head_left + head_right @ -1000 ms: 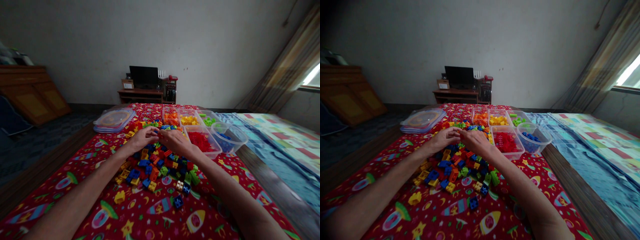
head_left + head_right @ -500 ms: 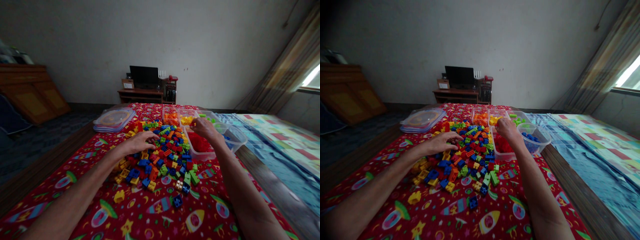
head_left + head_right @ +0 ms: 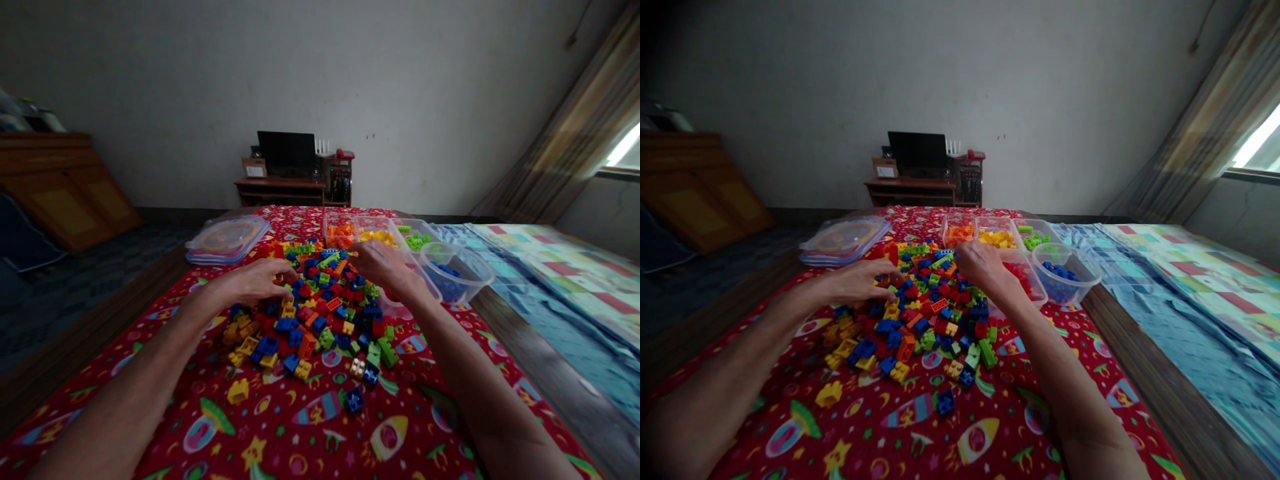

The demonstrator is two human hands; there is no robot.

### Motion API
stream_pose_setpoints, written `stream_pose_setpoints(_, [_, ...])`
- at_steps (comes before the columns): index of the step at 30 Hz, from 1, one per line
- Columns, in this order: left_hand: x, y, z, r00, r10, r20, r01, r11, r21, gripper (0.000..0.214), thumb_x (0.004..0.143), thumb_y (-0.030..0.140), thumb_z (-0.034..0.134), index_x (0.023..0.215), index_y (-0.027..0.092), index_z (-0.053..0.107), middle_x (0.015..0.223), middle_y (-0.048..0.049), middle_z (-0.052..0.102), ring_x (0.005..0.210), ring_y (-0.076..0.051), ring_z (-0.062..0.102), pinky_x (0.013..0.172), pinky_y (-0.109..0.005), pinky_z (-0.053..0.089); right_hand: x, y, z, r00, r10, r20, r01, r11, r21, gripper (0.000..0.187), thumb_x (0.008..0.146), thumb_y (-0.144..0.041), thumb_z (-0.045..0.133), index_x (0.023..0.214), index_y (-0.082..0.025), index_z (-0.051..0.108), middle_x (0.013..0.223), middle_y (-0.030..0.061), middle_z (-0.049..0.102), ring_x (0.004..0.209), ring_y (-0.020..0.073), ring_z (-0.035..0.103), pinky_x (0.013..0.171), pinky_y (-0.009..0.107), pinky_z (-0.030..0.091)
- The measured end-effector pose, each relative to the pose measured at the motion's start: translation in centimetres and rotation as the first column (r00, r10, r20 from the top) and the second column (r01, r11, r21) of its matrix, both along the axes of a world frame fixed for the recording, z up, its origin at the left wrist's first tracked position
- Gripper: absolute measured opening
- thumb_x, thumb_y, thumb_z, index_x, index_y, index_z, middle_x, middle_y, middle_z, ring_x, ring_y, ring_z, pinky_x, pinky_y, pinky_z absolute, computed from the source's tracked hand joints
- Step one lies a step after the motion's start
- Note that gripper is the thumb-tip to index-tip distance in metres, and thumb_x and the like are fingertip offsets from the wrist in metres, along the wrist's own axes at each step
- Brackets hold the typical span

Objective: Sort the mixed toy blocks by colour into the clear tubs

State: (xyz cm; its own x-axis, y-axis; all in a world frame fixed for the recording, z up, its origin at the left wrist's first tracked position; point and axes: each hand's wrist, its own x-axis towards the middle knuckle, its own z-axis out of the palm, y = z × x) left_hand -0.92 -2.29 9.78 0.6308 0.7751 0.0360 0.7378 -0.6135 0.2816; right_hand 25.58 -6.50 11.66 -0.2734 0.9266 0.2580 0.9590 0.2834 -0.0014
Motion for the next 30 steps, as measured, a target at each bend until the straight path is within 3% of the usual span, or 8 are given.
stream_pose_setpoints(4, [0.0,-0.1,0.0,1.000,0.010,-0.012,-0.011,0.999,-0.046,0.030,0.071,0.038,0.063,0.095,0.022,0.071,0.098,-0.0027,0.072,0.091,-0.021,0.064,0.082,-0.028,0.048,-1.1,-0.4,-0.2,0.999,0.023,0.046,-0.020,0.999,-0.049,0.030,0.089,-0.019,0.040,0.091,-0.014,0.070,0.079,0.0102,0.067,0.059,0.0123,0.051,0.053,0.027,0.023])
stream_pose_setpoints(8, [0.0,0.5,-0.8,0.977,0.077,0.197,-0.068,0.996,-0.055,0.032,0.075,0.034,0.057,0.102,0.020,0.068,0.083,-0.0028,0.072,0.078,-0.019,0.066,0.072,-0.028,0.052,-2.1,-0.7,-0.5,0.993,0.090,0.079,-0.084,0.994,-0.074,0.031,0.091,-0.019,0.039,0.094,-0.014,0.069,0.081,0.0113,0.068,0.064,0.0144,0.056,0.054,0.027,0.026])
stream_pose_setpoints(13, [0.6,1.0,-1.7,0.849,0.210,0.485,-0.112,0.968,-0.223,0.037,0.066,0.041,0.067,0.095,0.018,0.067,0.079,-0.0022,0.070,0.077,-0.020,0.067,0.073,-0.032,0.054,-3.7,-1.2,-1.3,0.979,0.192,0.065,-0.187,0.979,-0.076,0.028,0.093,-0.023,0.040,0.098,-0.017,0.067,0.089,0.0100,0.071,0.075,0.0164,0.063,0.057,0.026,0.031])
stream_pose_setpoints(17, [2.3,-0.1,-1.6,0.726,0.262,0.636,-0.026,0.934,-0.355,0.046,0.063,0.047,0.073,0.096,0.016,0.066,0.089,-0.0047,0.071,0.086,-0.022,0.067,0.082,-0.036,0.053,-4.7,-1.4,-2.0,0.970,0.243,-0.002,-0.243,0.968,-0.058,0.032,0.094,-0.041,0.044,0.111,-0.021,0.062,0.097,0.0084,0.072,0.081,0.0189,0.065,0.059,0.026,0.033])
stream_pose_setpoints(20, [3.3,-0.9,-1.5,0.677,0.257,0.689,0.041,0.923,-0.383,0.049,0.062,0.048,0.076,0.098,0.016,0.067,0.098,-0.0059,0.072,0.094,-0.023,0.066,0.090,-0.038,0.051,-5.0,-1.3,-2.3,0.973,0.230,-0.010,-0.230,0.973,-0.027,0.034,0.094,-0.044,0.044,0.109,-0.020,0.063,0.098,0.0089,0.072,0.081,0.0197,0.065,0.059,0.026,0.034])
stream_pose_setpoints(25, [3.2,-0.9,-1.7,0.684,0.232,0.691,0.043,0.934,-0.355,0.048,0.064,0.050,0.074,0.099,0.017,0.067,0.098,-0.0059,0.072,0.095,-0.024,0.066,0.090,-0.040,0.051,-4.3,-1.0,-2.1,0.982,0.191,-0.014,-0.191,0.982,-0.008,0.034,0.096,-0.041,0.040,0.105,-0.019,0.065,0.092,0.0100,0.072,0.076,0.0183,0.064,0.060,0.026,0.034])
stream_pose_setpoints(30, [2.4,0.0,-2.0,0.794,0.144,0.591,-0.032,0.980,-0.197,0.046,0.071,0.051,0.065,0.100,0.016,0.069,0.102,-0.0077,0.072,0.094,-0.025,0.066,0.089,-0.040,0.052,-0.8,0.5,-1.2,0.999,0.035,-0.042,-0.033,0.998,0.046,0.033,0.093,-0.040,0.046,0.097,-0.017,0.069,0.085,0.0110,0.070,0.074,0.0177,0.062,0.060,0.026,0.034])
